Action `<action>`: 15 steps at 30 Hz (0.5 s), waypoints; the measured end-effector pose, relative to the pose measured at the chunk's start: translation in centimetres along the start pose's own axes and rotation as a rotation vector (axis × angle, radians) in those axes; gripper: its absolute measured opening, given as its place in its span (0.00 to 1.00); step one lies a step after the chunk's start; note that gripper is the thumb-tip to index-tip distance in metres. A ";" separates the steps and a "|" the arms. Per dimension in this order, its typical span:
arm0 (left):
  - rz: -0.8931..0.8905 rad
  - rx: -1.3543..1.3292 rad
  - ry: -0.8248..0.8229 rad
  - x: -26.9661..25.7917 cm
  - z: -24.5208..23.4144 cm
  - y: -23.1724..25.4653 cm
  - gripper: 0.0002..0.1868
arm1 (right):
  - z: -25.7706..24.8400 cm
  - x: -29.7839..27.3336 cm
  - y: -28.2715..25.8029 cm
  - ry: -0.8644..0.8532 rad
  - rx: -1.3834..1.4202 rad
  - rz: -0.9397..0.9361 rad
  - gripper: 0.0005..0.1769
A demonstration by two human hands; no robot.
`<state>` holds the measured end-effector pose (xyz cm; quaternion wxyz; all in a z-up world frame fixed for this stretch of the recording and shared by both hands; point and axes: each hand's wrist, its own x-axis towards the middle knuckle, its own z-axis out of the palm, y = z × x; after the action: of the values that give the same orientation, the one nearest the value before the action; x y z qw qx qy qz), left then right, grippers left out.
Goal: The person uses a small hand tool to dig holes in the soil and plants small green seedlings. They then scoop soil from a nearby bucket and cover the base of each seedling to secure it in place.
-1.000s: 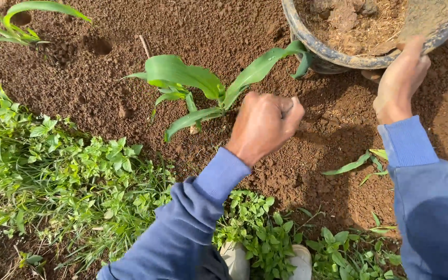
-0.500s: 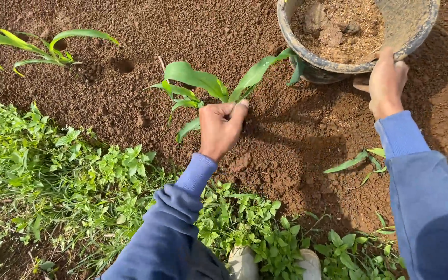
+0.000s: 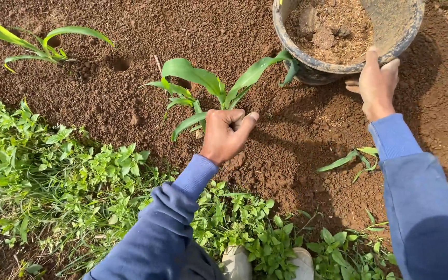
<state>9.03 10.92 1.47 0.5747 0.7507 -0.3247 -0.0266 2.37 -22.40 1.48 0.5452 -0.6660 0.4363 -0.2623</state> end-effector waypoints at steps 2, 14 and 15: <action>0.058 0.024 -0.056 -0.3 0.0 0.2 0.26 | -0.2 -0.2 -0.1 0.024 -0.056 -0.009 0.46; 0.394 0.107 -0.149 -2.9 0.4 10.6 0.26 | -0.8 1.9 2.6 0.213 -0.214 -0.278 0.39; 0.396 0.107 -0.151 -3.4 -0.4 11.7 0.26 | -0.7 2.4 3.0 0.216 -0.212 -0.277 0.39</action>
<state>1.14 11.55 10.81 0.5021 0.6975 -0.5089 0.0481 2.09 -24.91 -1.51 0.3809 -0.7414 0.4214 -0.3574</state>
